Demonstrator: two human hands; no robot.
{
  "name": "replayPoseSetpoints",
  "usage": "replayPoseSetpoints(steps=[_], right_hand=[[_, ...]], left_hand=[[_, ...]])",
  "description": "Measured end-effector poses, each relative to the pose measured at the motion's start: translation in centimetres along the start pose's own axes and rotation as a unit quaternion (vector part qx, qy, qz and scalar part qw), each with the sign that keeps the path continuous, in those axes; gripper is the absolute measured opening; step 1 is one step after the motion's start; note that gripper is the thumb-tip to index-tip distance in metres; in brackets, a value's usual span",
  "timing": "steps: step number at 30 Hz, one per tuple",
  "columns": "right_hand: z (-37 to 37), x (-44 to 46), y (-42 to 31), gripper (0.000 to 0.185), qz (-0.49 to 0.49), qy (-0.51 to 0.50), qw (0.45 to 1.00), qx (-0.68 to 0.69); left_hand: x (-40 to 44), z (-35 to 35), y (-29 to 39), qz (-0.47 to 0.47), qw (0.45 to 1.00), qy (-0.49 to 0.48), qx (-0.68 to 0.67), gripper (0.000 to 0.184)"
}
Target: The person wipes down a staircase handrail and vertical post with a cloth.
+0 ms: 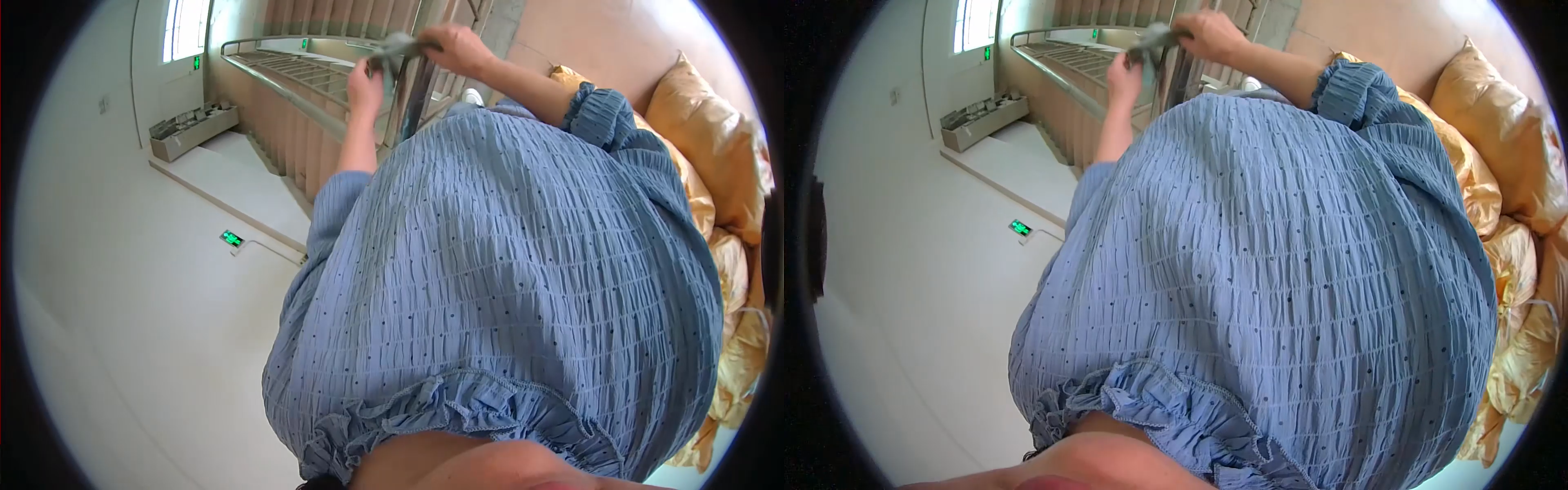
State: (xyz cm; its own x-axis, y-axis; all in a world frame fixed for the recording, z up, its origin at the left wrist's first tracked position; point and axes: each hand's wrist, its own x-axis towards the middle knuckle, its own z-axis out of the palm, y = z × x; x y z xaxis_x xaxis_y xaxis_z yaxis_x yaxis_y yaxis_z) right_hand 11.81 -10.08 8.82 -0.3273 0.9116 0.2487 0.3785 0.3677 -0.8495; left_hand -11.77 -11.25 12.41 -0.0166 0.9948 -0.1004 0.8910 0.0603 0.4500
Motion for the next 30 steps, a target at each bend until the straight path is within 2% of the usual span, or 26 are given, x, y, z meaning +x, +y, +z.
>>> replayPoseSetpoints(steps=[1, 3, 4, 6, 8, 10, 11, 12, 14, 15, 16, 18, 19, 21, 22, 25, 26, 28, 30], right_hand=[[-1.1, 1.0, -0.6, 0.024, 0.022, 0.023, 0.999, -0.006], [-1.1, 1.2, -0.7, 0.023, 0.048, 0.041, 0.998, -0.014], [-1.2, 1.5, -0.3, 0.022, 0.008, 0.029, 0.998, -0.063], [-0.6, 0.7, -0.4, 0.021, -0.033, 0.011, 0.993, -0.110], [1.2, -1.7, -1.3, 0.017, -0.045, -0.121, 0.978, -0.166], [3.1, -4.0, -1.6, 0.014, -0.150, -0.150, 0.971, -0.109], [2.9, -4.8, -1.7, 0.015, -0.185, -0.226, 0.950, -0.114], [2.5, -4.6, -1.7, 0.015, -0.185, -0.229, 0.949, -0.115], [1.7, -4.5, -2.0, 0.013, -0.210, -0.224, 0.940, -0.149], [0.7, -4.0, -2.5, 0.012, -0.210, -0.151, 0.955, -0.149], [-0.1, -3.3, -2.6, 0.012, -0.210, -0.155, 0.954, -0.149], [-1.2, -1.8, -2.1, 0.012, -0.129, -0.078, 0.960, -0.237], [-1.8, -1.3, -2.0, 0.012, -0.130, -0.082, 0.960, -0.236], [-3.0, -0.5, -1.7, 0.013, -0.124, 0.006, 0.959, -0.256], [-2.6, -0.5, -1.6, 0.013, -0.125, 0.007, 0.958, -0.257], [-0.5, -2.4, -2.1, 0.014, -0.114, -0.139, 0.945, -0.272], [0.6, -3.3, -2.4, 0.012, -0.149, -0.147, 0.944, -0.256], [1.0, -4.4, -3.7, 0.010, -0.192, -0.239, 0.933, -0.189], [0.8, -4.1, -3.1, 0.010, -0.207, -0.231, 0.931, -0.194]], left_hand=[[0.7, 0.9, 0.0, -0.007, 1.000, -0.001, -0.004, 0.019], [1.6, 2.6, -0.2, -0.085, 0.979, -0.014, -0.182, 0.021], [1.6, 3.2, -0.4, -0.084, 0.978, -0.010, -0.192, 0.021], [0.7, 3.8, -1.8, -0.164, 0.963, -0.107, -0.184, 0.022], [-2.0, 3.8, -4.9, -0.159, 0.954, -0.136, -0.215, 0.022], [-4.0, 2.4, -5.8, -0.150, 0.943, -0.164, -0.247, 0.023], [-5.1, 1.3, -5.6, -0.182, 0.939, -0.184, -0.224, 0.023], [-5.8, 0.9, -5.8, -0.217, 0.933, -0.205, -0.200, 0.024], [-5.7, 1.6, -5.6, -0.196, 0.943, -0.208, -0.170, 0.024], [-5.3, 2.2, -5.8, -0.173, 0.952, -0.210, -0.138, 0.024], [-4.5, 2.5, -4.9, -0.175, 0.951, -0.209, -0.142, 0.024], [-2.0, 3.9, -2.9, -0.177, 0.946, -0.171, -0.211, 0.023], [-1.2, 4.8, -2.3, -0.181, 0.945, -0.171, -0.213, 0.023], [0.1, 6.1, -1.3, -0.171, 0.910, -0.148, -0.347, 0.015], [0.1, 5.9, -1.3, -0.170, 0.910, -0.148, -0.347, 0.015], [-0.9, 4.9, -2.3, -0.178, 0.925, -0.199, -0.269, 0.022], [-1.8, 4.5, -3.6, -0.177, 0.931, -0.225, -0.227, 0.022], [-3.1, 3.4, -4.7, -0.173, 0.934, -0.252, -0.183, 0.023], [-3.9, 2.6, -5.4, -0.088, 0.952, -0.294, -0.021, 0.023]])
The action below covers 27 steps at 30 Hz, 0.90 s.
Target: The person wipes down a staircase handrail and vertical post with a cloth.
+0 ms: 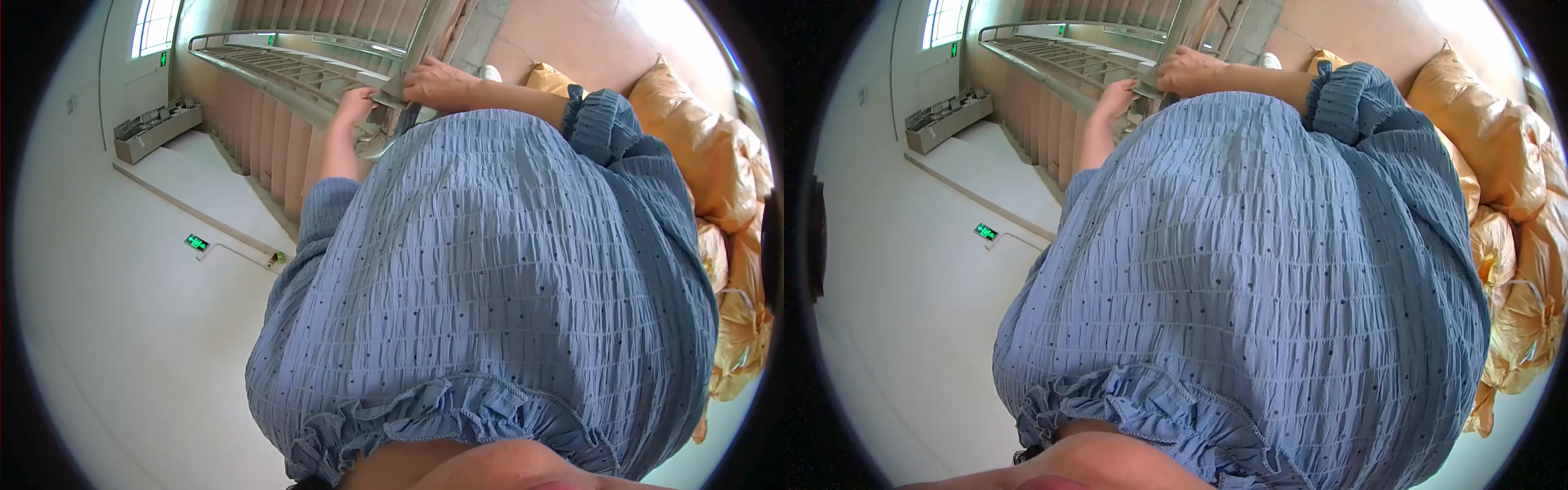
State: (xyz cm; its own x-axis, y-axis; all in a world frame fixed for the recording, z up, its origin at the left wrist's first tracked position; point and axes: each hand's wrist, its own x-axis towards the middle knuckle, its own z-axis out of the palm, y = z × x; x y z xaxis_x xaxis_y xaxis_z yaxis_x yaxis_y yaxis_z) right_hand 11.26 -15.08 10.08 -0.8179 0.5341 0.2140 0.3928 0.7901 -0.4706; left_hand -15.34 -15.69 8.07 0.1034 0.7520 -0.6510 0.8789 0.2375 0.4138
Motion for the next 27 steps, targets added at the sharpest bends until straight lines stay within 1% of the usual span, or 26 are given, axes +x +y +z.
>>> replayPoseSetpoints(steps=[1, 2, 3, 4, 5, 6, 7, 8, 9, 10, 11, 12, 13, 14, 15, 16, 17, 18, 19, 20, 21, 22, 23, 24, 26, 27], right_hand=[[0.0, 0.1, 0.3, 0.010, -0.014, 0.006, 1.000, -0.008], [-0.3, 0.3, 1.2, 0.010, -0.014, 0.004, 1.000, -0.009], [-0.8, 0.8, 2.3, 0.011, 0.039, 0.034, 0.999, -0.011], [-1.5, 1.0, 3.1, 0.012, 0.092, 0.062, 0.994, -0.013], [-2.9, 1.1, 3.9, 0.012, 0.090, 0.059, 0.994, -0.012], [-4.7, 1.1, 4.7, 0.011, 0.159, 0.069, 0.985, -0.027], [-5.5, 1.2, 5.1, 0.013, 0.229, 0.080, 0.969, -0.042], [-5.3, 1.3, 5.4, 0.013, 0.230, 0.082, 0.969, -0.043], [-4.9, 1.3, 5.7, 0.012, 0.212, 0.113, 0.969, -0.061], [-4.2, 1.2, 6.1, 0.014, 0.194, 0.143, 0.967, -0.079], [-2.6, 1.3, 6.0, 0.019, 0.195, 0.121, 0.973, -0.012], [-2.5, 1.5, 4.9, 0.019, 0.199, 0.050, 0.979, 0.022], [-0.1, 1.7, 4.3, 0.019, 0.132, 0.063, 0.989, 0.018], [2.2, 1.7, 3.7, 0.019, 0.064, 0.074, 0.995, 0.014], [1.9, 1.8, 2.9, 0.019, 0.068, 0.077, 0.995, 0.014], [0.9, 1.7, 1.4, 0.019, 0.053, 0.020, 0.998, 0.007], [0.0, 1.8, 0.5, 0.019, 0.036, -0.038, 0.999, 0.002], [-0.6, 2.0, 0.8, 0.019, 0.040, -0.036, 0.999, 0.004], [-1.3, 2.2, 1.4, 0.019, 0.069, -0.017, 0.997, 0.015], [-2.0, 2.3, 2.1, 0.019, 0.098, 0.001, 0.995, 0.027], [-2.3, 2.3, 3.1, 0.010, 0.113, 0.049, 0.991, 0.044], [-2.9, 2.5, 4.1, 0.010, 0.113, 0.046, 0.991, 0.045], [-3.6, 2.8, 5.3, 0.011, 0.151, 0.098, 0.982, 0.051], [-4.3, 3.1, 5.9, 0.013, 0.190, 0.150, 0.969, 0.057], [-6.4, 3.5, 6.6, 0.012, 0.214, 0.133, 0.966, 0.053], [-6.8, 3.5, 6.8, 0.015, 0.237, 0.117, 0.963, 0.047]], left_hand=[[1.3, 0.5, -1.3, -0.001, 1.000, -0.002, 0.000, 0.023], [3.5, 0.9, -2.0, 0.036, 0.999, 0.002, -0.023, 0.022], [4.9, 1.3, -2.6, 0.071, 0.996, 0.005, -0.047, 0.022], [5.1, 1.1, -1.0, 0.069, 0.996, 0.005, -0.050, 0.022], [5.1, 0.2, 2.8, 0.039, 0.989, 0.040, -0.135, 0.021], [5.1, -0.1, 5.3, 0.009, 0.974, 0.074, -0.216, 0.021], [5.4, 0.2, 6.0, 0.009, 0.974, 0.075, -0.215, 0.021], [5.9, 0.4, 6.7, -0.013, 0.946, 0.048, -0.321, 0.017], [6.4, 0.3, 7.3, -0.032, 0.905, 0.020, -0.423, 0.014], [6.8, 0.5, 6.6, -0.028, 0.907, 0.018, -0.420, 0.014], [6.7, 0.6, 5.3, -0.045, 0.909, 0.005, -0.415, 0.016], [6.8, 0.6, 3.7, -0.062, 0.911, -0.007, -0.408, 0.018], [6.4, 0.5, 2.6, -0.102, 0.903, -0.022, -0.417, 0.023], [5.2, 0.4, 3.1, -0.100, 0.905, -0.026, -0.414, 0.023], [3.7, 0.3, 3.3, -0.135, 0.903, -0.051, -0.404, 0.021], [3.0, 0.2, 3.5, -0.171, 0.900, -0.075, -0.394, 0.019], [6.6, 2.6, -1.7, -0.145, 0.880, -0.104, -0.441, 0.018], [6.5, 2.3, -0.7, -0.147, 0.881, -0.106, -0.438, 0.018], [6.6, 1.9, 0.9, -0.168, 0.905, -0.100, -0.378, 0.018], [6.7, 1.8, 2.4, -0.178, 0.915, -0.097, -0.349, 0.018], [7.3, 2.0, 3.1, -0.189, 0.924, -0.096, -0.320, 0.018], [9.2, 2.5, 3.3, -0.132, 0.908, -0.121, -0.379, 0.022], [10.4, 3.1, 3.1, -0.074, 0.885, -0.145, -0.435, 0.027], [10.7, 3.1, 3.8, -0.076, 0.885, -0.147, -0.436, 0.027], [11.2, 2.0, 7.7, -0.094, 0.864, -0.123, -0.480, 0.031], [11.6, 2.2, 8.1, -0.082, 0.840, -0.115, -0.523, 0.032]])
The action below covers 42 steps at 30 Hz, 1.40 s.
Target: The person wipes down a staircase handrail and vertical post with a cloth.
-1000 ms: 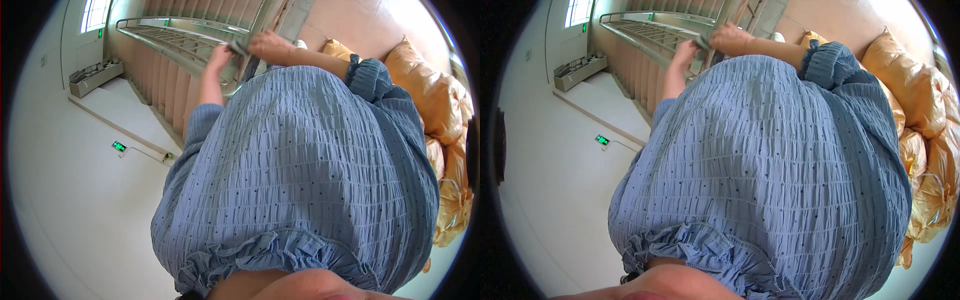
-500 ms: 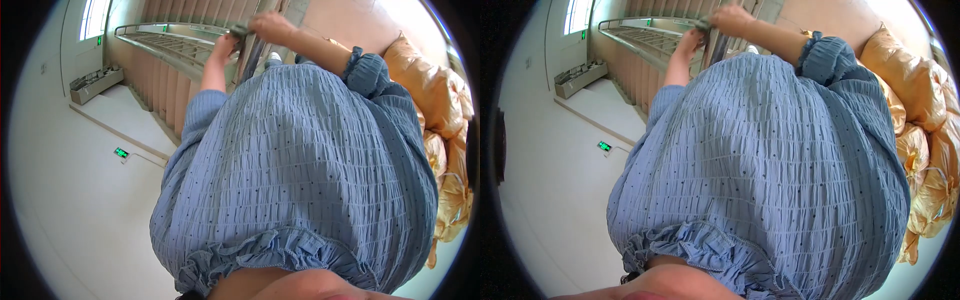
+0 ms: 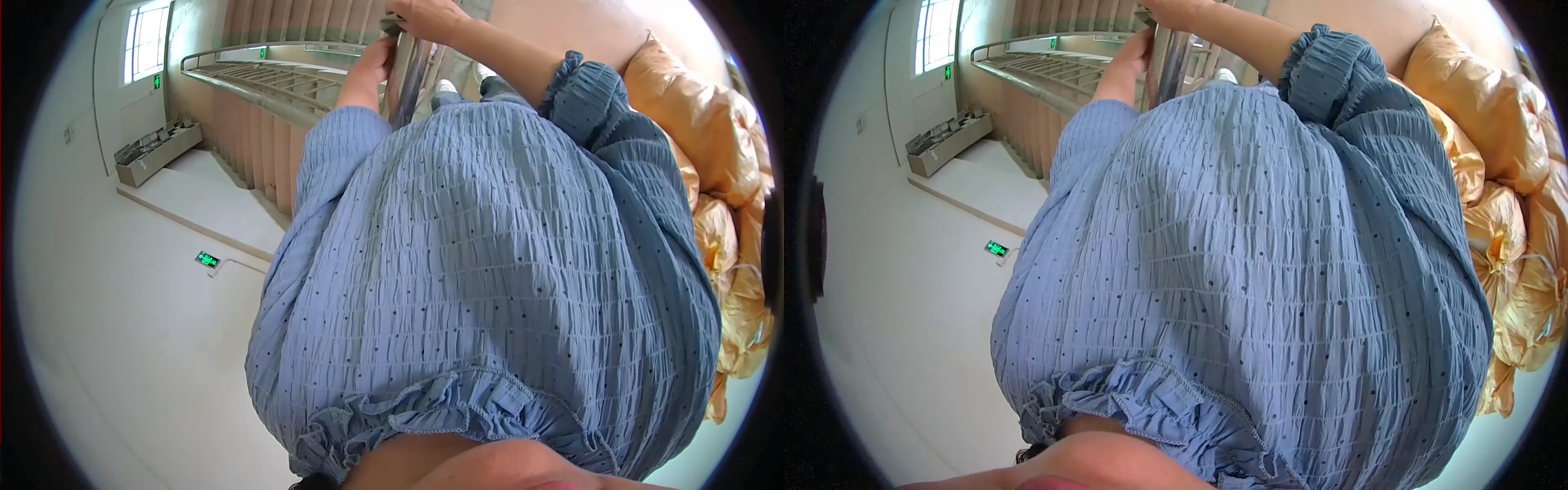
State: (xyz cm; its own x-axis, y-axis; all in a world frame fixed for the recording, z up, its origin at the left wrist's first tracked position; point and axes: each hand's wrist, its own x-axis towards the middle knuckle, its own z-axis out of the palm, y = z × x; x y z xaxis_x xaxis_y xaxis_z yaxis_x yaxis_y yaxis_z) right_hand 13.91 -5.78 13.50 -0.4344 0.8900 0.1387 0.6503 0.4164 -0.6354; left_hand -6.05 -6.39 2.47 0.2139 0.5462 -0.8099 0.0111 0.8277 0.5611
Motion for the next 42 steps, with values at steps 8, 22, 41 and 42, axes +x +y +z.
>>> replayPoseSetpoints(steps=[8, 22, 41, 42], right_hand=[[3.1, -2.5, -0.2, 0.020, 0.000, -0.077, 0.995, 0.068], [0.5, -5.3, 0.7, 0.019, 0.011, 0.005, 0.994, 0.110], [6.1, -4.6, 2.3, 0.014, 0.018, 0.020, 0.999, 0.040], [5.7, -3.7, 2.9, 0.016, 0.061, 0.051, 0.995, 0.057]], left_hand=[[-3.4, -3.0, -2.0, -0.075, 0.996, -0.024, 0.037, 0.031], [-4.9, -3.1, -0.6, 0.133, 0.932, 0.171, 0.292, 0.020], [-11.1, -3.8, 3.5, 0.342, 0.739, 0.269, 0.515, 0.021], [-10.9, -2.1, 5.1, 0.345, 0.745, 0.269, 0.504, 0.021]])
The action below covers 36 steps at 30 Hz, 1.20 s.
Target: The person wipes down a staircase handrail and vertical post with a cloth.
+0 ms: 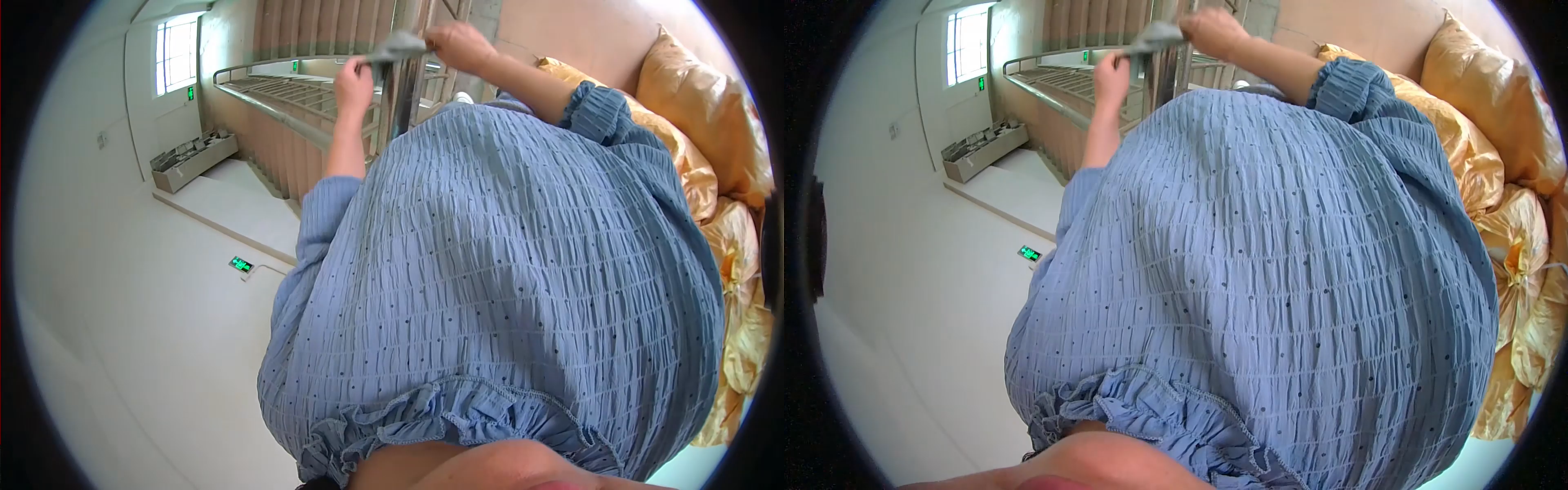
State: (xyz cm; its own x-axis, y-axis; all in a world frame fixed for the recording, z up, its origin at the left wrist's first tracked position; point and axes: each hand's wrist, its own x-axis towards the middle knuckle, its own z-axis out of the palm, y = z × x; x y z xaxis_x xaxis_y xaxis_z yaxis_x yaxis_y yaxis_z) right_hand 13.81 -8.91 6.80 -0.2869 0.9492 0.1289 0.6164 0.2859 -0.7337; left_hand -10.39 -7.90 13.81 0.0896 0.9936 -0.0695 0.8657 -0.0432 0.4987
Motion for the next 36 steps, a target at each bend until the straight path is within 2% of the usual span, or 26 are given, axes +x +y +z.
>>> replayPoseSetpoints(steps=[1, 3, 4, 5, 7, 8, 9, 11, 13, 16, 19, 20, 24, 27, 29, 30, 31, 32, 34, 35, 36], right_hand=[[-0.5, 0.5, 0.4, 0.016, 0.007, -0.001, 1.000, 0.006], [-1.5, 1.1, 1.2, 0.020, 0.011, 0.122, 0.992, 0.017], [-1.5, 1.4, 1.2, 0.013, 0.090, 0.051, 0.994, -0.015], [-1.1, 1.1, 1.1, 0.013, 0.092, 0.052, 0.994, -0.013], [1.3, -0.2, 0.7, 0.022, 0.119, -0.046, 0.992, 0.011], [2.4, -0.6, 0.1, 0.025, 0.126, -0.073, 0.989, 0.016], [2.2, -0.9, -0.7, 0.027, 0.073, -0.105, 0.992, 0.013], [0.8, -0.9, -2.7, 0.017, 0.047, -0.141, 0.989, 0.026], [0.8, 0.5, -2.4, 0.017, 0.028, -0.126, 0.992, 0.003], [-1.1, 3.1, -2.0, 0.016, 0.046, 0.004, 0.998, 0.031], [-1.2, 4.0, -1.3, 0.020, 0.063, 0.020, 0.998, 0.023], [-0.6, 4.0, -1.6, 0.020, 0.056, 0.017, 0.998, 0.023], [1.9, 2.1, -2.6, 0.021, 0.091, -0.126, 0.987, 0.045], [1.6, 1.8, -3.7, 0.023, 0.065, -0.151, 0.985, 0.059], [0.5, 3.9, -3.9, 0.025, 0.054, -0.143, 0.986, 0.064], [0.7, 5.4, -3.9, 0.026, 0.060, -0.033, 0.993, 0.097], [-0.4, 3.5, -1.1, 0.028, 0.089, 0.075, 0.984, 0.138], [-1.0, 4.1, -1.2, 0.028, 0.083, 0.075, 0.984, 0.138], [-2.4, 4.1, -2.0, 0.017, 0.098, 0.179, 0.967, 0.154], [-1.6, 4.0, -1.6, 0.017, 0.097, 0.179, 0.967, 0.152], [0.2, 3.6, -1.0, 0.021, 0.090, 0.131, 0.979, 0.125]], left_hand=[[1.5, 0.5, 1.1, -0.007, 1.000, 0.009, -0.016, 0.021], [3.3, 2.0, 1.6, -0.016, 0.999, 0.012, -0.032, 0.020], [3.8, 2.6, 1.8, -0.022, 0.998, 0.007, -0.053, 0.020], [4.4, 2.7, 2.0, -0.027, 0.997, 0.004, -0.073, 0.019], [3.4, 2.6, 0.3, -0.003, 0.998, -0.008, -0.057, 0.019], [2.4, 1.8, -0.2, 0.021, 1.000, 0.005, -0.004, 0.019], [1.6, 0.8, -0.5, 0.046, 0.998, 0.023, 0.048, 0.020], [-0.7, -1.1, -1.0, 0.003, 0.996, 0.030, 0.089, 0.020], [-1.2, -1.4, -1.7, 0.003, 0.997, 0.033, 0.075, 0.020], [0.3, -1.6, -0.7, -0.009, 0.997, 0.044, 0.066, 0.019], [4.4, 0.0, 0.2, 0.000, 0.996, 0.051, 0.069, 0.020], [4.9, -0.3, 0.0, 0.017, 0.996, 0.060, 0.070, 0.020], [2.9, -1.1, -1.7, 0.025, 0.996, 0.043, 0.075, 0.025], [-1.1, -3.7, 0.0, 0.008, 0.990, 0.053, 0.129, 0.025], [-1.2, -4.8, 0.2, -0.004, 0.991, 0.063, 0.116, 0.025], [-0.7, -5.5, 0.2, 0.021, 0.990, 0.089, 0.108, 0.024], [-0.4, -2.5, 2.2, 0.047, 0.989, 0.090, 0.104, 0.023], [0.8, -2.2, 2.7, 0.071, 0.987, 0.109, 0.090, 0.023], [2.6, -1.0, 3.2, 0.070, 0.986, 0.122, 0.093, 0.023], [2.9, -0.7, 3.4, 0.069, 0.983, 0.138, 0.097, 0.024], [2.6, -0.4, 3.1, 0.069, 0.983, 0.139, 0.097, 0.024]])
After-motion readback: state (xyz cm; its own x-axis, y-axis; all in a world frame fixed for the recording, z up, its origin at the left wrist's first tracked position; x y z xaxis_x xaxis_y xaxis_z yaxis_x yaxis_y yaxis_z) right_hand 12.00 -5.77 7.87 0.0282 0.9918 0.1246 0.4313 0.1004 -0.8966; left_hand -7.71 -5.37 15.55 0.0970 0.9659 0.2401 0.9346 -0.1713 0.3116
